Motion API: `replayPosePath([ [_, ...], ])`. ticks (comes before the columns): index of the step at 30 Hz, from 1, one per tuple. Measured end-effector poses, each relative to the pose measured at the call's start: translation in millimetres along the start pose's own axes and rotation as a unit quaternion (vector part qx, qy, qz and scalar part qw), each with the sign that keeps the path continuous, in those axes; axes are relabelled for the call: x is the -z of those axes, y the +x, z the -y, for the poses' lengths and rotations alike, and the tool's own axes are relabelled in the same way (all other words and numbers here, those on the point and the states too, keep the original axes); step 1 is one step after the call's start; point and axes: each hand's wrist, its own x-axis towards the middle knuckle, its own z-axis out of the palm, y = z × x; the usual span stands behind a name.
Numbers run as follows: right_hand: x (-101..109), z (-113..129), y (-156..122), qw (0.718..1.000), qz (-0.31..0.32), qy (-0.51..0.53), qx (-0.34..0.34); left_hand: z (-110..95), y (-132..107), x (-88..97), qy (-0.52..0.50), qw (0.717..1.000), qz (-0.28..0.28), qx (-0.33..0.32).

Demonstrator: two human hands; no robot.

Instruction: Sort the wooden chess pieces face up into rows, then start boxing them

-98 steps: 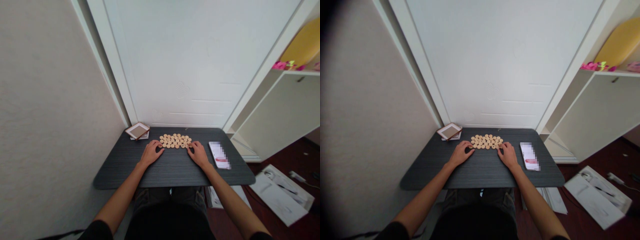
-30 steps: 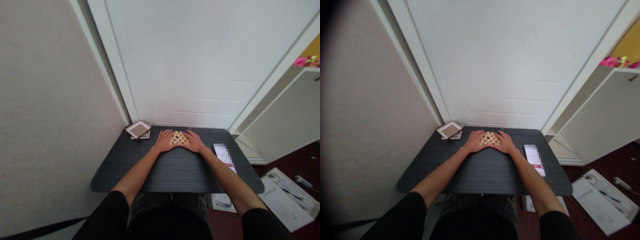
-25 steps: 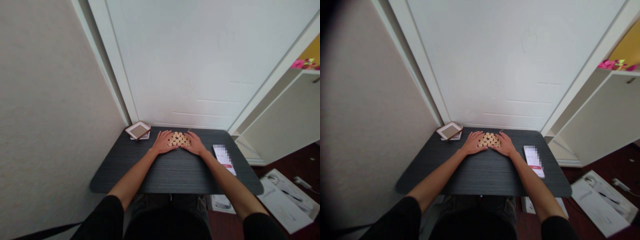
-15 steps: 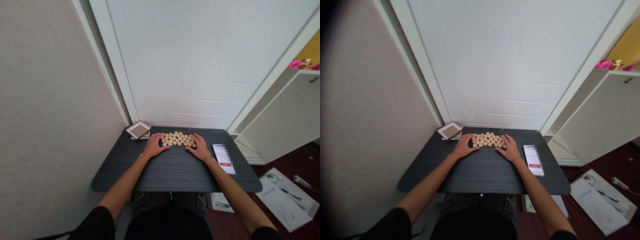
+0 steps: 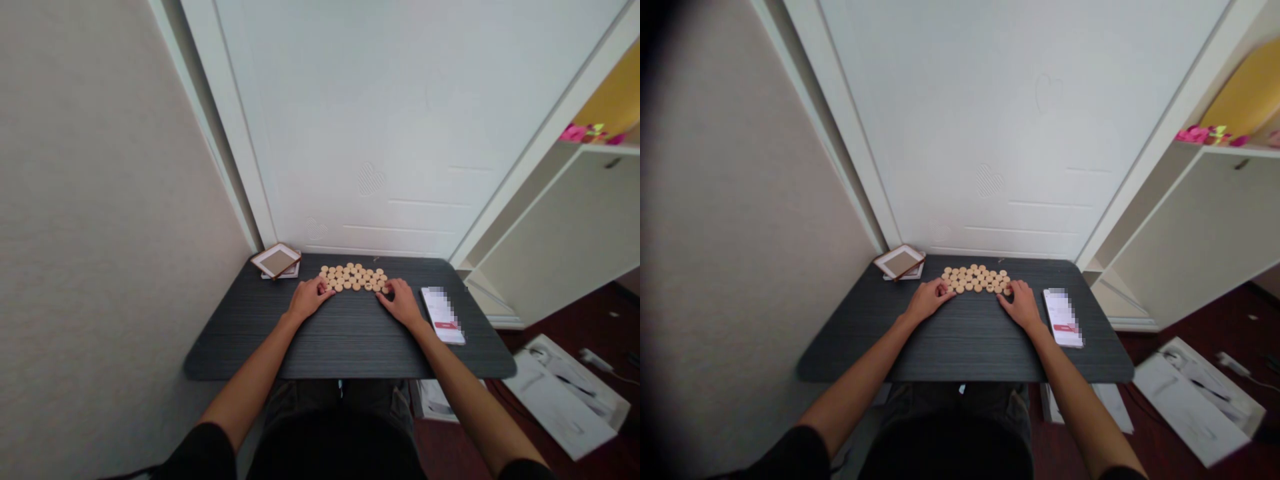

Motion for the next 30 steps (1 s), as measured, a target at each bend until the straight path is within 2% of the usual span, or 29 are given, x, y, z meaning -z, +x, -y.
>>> replayPosePath([
  [5,-0.4,-0.9,1.3,1.000,0.006,0.004,-0.002,-4.2,0.5,-4.7,0.000,1.000,0.001,-0.010],
  [12,-0.7,-1.5,1.5,1.000,0.009,0.027,-0.013,1.0,4.8,-1.5,0.035,0.996,-0.073,-0.042],
  [18,-0.9,-1.8,2.1,0.997,0.010,0.073,-0.017,2.4,6.5,-2.2,0.025,0.999,-0.031,-0.026],
  [25,-1.3,-0.3,2.6,0.996,0.012,0.088,-0.019,-3.1,2.7,-2.3,0.020,0.998,-0.021,-0.048],
  [30,-1.3,1.0,3.2,0.996,0.009,0.091,-0.018,-8.7,4.1,-6.1,0.033,0.999,-0.011,-0.032],
])
